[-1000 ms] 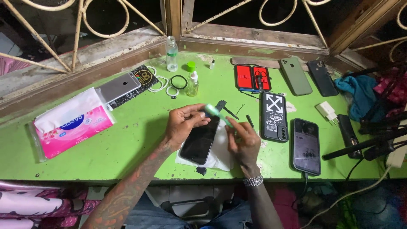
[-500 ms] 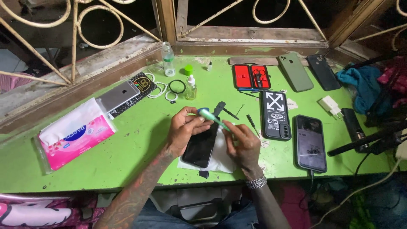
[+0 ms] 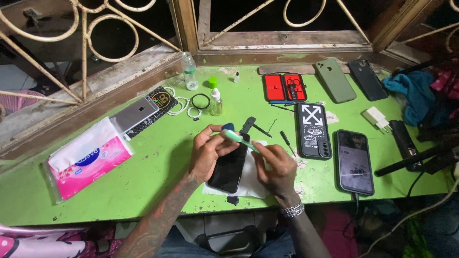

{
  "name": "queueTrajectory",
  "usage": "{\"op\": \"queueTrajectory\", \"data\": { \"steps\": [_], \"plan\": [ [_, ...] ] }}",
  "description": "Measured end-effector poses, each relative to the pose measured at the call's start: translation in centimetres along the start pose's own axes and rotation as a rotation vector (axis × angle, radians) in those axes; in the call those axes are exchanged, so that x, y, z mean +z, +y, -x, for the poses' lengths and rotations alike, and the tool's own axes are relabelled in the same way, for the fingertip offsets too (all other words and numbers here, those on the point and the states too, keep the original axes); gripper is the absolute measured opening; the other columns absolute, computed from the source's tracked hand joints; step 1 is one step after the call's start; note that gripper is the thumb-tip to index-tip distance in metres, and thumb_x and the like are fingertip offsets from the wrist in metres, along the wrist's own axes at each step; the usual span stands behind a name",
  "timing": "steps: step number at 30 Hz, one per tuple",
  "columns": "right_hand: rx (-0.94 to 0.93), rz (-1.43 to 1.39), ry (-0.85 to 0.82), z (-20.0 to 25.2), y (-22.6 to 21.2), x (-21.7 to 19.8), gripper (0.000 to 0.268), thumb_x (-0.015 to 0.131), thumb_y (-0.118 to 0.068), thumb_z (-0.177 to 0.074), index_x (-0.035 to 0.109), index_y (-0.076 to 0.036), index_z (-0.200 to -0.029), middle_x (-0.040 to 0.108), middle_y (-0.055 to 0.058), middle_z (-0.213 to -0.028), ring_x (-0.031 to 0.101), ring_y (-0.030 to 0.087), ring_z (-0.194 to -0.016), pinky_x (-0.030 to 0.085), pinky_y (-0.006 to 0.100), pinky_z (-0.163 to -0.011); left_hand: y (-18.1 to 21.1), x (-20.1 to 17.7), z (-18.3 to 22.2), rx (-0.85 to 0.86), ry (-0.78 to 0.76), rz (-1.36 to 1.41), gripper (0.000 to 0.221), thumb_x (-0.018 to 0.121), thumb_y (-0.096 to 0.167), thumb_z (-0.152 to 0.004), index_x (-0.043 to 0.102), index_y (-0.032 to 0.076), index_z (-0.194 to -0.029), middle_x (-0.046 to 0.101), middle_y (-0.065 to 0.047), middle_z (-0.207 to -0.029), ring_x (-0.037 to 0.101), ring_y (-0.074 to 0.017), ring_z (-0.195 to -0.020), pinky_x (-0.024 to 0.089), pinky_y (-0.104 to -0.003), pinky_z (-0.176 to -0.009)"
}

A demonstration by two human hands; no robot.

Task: A person is using a plastic prying tool to carefully disassemble a smartphone on a repair bench.

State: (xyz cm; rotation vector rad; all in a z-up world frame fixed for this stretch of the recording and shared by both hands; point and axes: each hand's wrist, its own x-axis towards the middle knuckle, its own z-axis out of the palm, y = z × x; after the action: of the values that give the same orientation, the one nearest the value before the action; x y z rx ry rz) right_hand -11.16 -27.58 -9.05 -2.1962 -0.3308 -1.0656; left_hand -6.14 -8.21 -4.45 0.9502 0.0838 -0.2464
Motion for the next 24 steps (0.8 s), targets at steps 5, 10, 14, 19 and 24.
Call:
{"op": "queueTrajectory", "data": {
  "steps": [5,10,14,19,24],
  "plan": [
    [0.039,0.032,0.048,0.5,1.1,0.2,0.028,0.081,-0.01,-0.085,0.081,-0.02,-0.112,0.071,0.003,-0.078,0.062,0.02,-0.051,0.054,0.033,-0.052,0.6,0.3,0.3,-0.029,-0.008,0.056,0.016,0.061,0.011,-0.097,0.059,-0.002,-0.107,0.071,-0.036,-0.106,0.073,-0.0415,-0.102,0.062,-0.051,-0.091],
    [0.018,-0.006,-0.031,0.5,1.0,0.8,0.033,0.082,-0.006,-0.083,0.081,-0.018,-0.113,0.07,0.006,-0.073,0.06,0.019,-0.05,0.054,0.033,-0.05,1.0,0.6,0.4,-0.027,-0.007,0.032,0.015,0.062,0.011,-0.097,0.058,-0.001,-0.105,0.072,-0.035,-0.104,0.074,-0.0387,-0.098,0.063,-0.048,-0.088],
    [0.029,0.039,0.004,0.3,0.7,-0.1,0.027,0.082,-0.012,-0.088,0.081,-0.018,-0.114,0.07,0.004,-0.079,0.063,0.021,-0.054,0.054,0.034,-0.053,0.1,0.1,0.3,-0.006,-0.027,0.021,0.017,0.065,0.01,-0.095,0.058,-0.003,-0.104,0.071,-0.036,-0.102,0.074,-0.0416,-0.096,0.064,-0.049,-0.086],
    [0.008,-0.001,-0.041,0.5,1.5,0.2,0.028,0.082,-0.008,-0.086,0.081,-0.014,-0.114,0.071,0.009,-0.077,0.064,0.025,-0.053,0.054,0.039,-0.052,0.1,-0.1,0.1,0.055,-0.04,-0.073,0.02,0.064,0.01,-0.096,0.06,-0.002,-0.111,0.072,-0.034,-0.1,0.075,-0.0393,-0.092,0.066,-0.046,-0.081],
    [0.038,-0.044,0.021,-0.7,-0.1,-0.8,0.024,0.079,-0.011,-0.093,0.081,-0.014,-0.117,0.068,0.01,-0.078,0.063,0.027,-0.059,0.051,0.036,-0.053,-0.5,-0.5,-0.3,0.166,-0.021,-0.047,0.025,0.068,0.011,-0.095,0.06,-0.003,-0.114,0.071,-0.033,-0.103,0.074,-0.0399,-0.096,0.065,-0.046,-0.085]
  ]
}}
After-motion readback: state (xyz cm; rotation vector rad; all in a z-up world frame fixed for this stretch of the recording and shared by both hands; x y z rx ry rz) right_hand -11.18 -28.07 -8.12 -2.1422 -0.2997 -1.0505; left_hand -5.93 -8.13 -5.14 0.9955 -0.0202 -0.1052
